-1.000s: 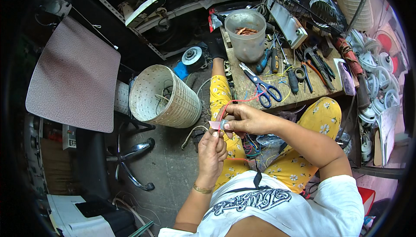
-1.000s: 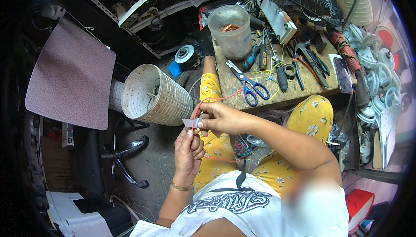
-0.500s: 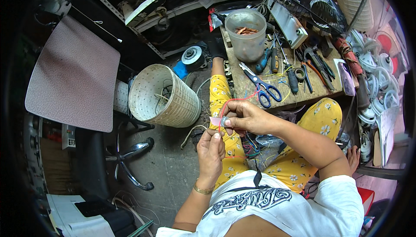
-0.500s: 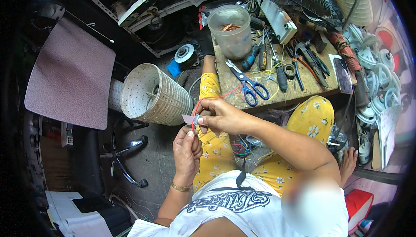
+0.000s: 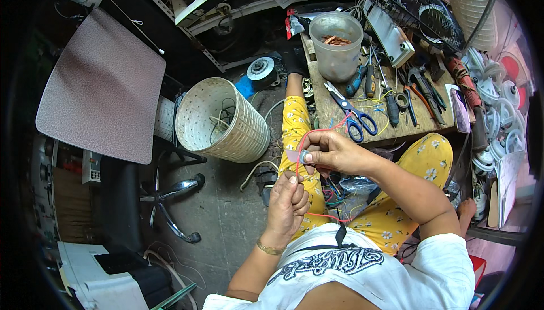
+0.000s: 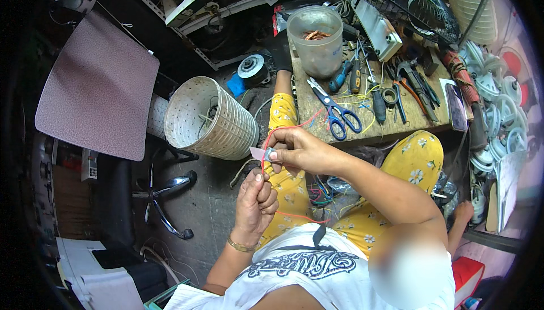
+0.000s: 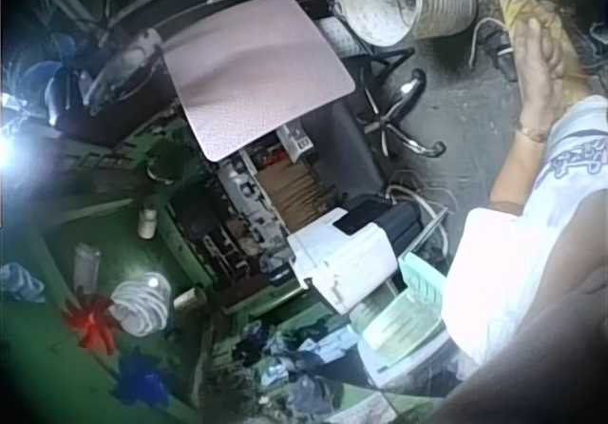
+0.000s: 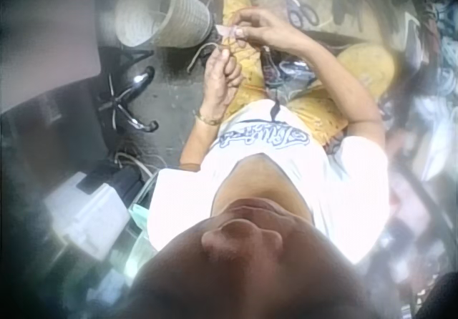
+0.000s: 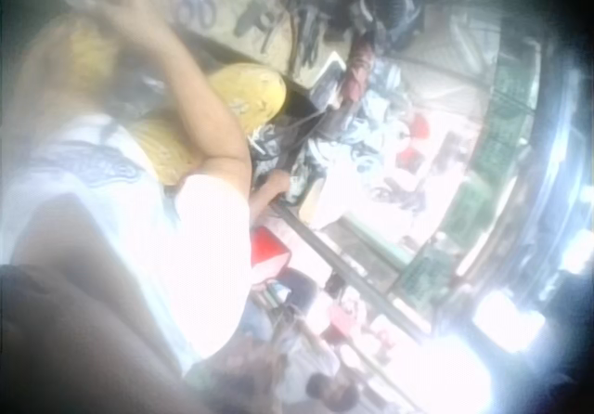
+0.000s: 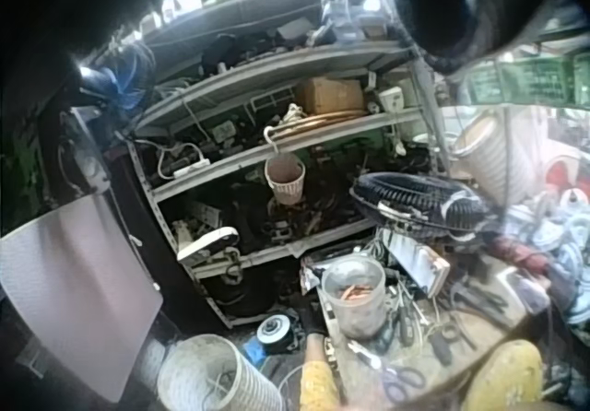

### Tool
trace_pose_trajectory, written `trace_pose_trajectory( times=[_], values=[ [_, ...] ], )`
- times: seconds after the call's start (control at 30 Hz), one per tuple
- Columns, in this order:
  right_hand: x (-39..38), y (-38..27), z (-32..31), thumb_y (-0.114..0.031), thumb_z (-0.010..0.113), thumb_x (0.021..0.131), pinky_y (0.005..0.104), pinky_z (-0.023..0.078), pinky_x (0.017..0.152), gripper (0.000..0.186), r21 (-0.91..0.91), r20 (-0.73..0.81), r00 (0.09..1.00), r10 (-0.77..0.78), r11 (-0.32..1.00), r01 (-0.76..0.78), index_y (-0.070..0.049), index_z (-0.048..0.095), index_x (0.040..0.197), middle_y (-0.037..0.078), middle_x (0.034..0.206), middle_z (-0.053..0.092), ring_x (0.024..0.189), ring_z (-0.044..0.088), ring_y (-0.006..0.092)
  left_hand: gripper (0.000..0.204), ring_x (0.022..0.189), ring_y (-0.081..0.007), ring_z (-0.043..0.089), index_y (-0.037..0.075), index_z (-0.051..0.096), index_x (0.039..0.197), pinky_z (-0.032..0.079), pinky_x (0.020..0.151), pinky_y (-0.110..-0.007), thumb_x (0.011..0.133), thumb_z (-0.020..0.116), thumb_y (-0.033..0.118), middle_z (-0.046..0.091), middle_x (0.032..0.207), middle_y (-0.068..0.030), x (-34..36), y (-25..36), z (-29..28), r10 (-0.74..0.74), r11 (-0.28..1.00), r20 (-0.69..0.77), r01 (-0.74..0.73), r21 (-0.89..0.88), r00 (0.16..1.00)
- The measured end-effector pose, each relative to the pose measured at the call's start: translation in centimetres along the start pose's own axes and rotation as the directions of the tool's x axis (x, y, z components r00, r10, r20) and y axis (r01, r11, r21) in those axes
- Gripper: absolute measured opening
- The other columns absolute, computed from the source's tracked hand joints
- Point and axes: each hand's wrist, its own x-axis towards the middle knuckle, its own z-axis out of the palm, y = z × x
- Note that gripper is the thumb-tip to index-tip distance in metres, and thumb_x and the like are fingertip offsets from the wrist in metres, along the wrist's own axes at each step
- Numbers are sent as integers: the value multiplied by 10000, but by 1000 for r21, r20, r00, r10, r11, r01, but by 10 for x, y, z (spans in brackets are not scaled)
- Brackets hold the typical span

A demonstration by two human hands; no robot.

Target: The person strips the insulation from several wires and joins them together by twisting and applying electrical tape.

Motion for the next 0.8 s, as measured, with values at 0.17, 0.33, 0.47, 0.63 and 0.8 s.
trace_pose_trajectory(
  times=[0.17,0.33,0.47,0.63,0.8],
  values=[
    [0,3,-1,-174,558,925,203,378,480,189,4,-18,999,32,999,-32,-17,552,1030,9,730,597,544,480,53,129,401,-31,200,112,499,966,179,357,-186,979,452,232,233,513,71,-4,-6,3,8,1000,-38,-8,-2,999],
    [0,2,-6,-182,575,919,205,416,488,200,-7,-32,997,69,998,-69,-17,535,1025,25,727,600,549,507,69,146,398,-36,200,113,501,980,180,358,-191,990,420,233,226,516,68,-10,-6,-2,-84,988,-54,76,-138,995],
    [-2,-2,-15,-169,560,925,205,411,485,225,40,-126,989,81,996,-77,4,531,1066,23,733,591,540,500,65,152,405,-42,202,118,502,984,191,361,-196,996,400,230,222,521,64,-18,-11,-6,-151,962,3,147,-232,989],
    [-1,-3,-6,-165,558,926,207,403,477,214,18,-89,989,119,993,-118,-1,527,1061,23,737,590,533,493,68,146,414,-42,206,123,494,975,194,364,-194,997,401,234,227,528,62,-13,-16,-2,-95,991,-90,85,-103,991],
    [-2,6,1,-160,530,935,211,406,487,181,-98,-2,995,100,990,-100,-13,534,1040,20,750,594,540,492,70,149,417,-33,201,122,487,968,188,367,-186,997,411,248,231,532,67,-6,-16,2,-48,997,-99,42,-61,994]
  ],
)
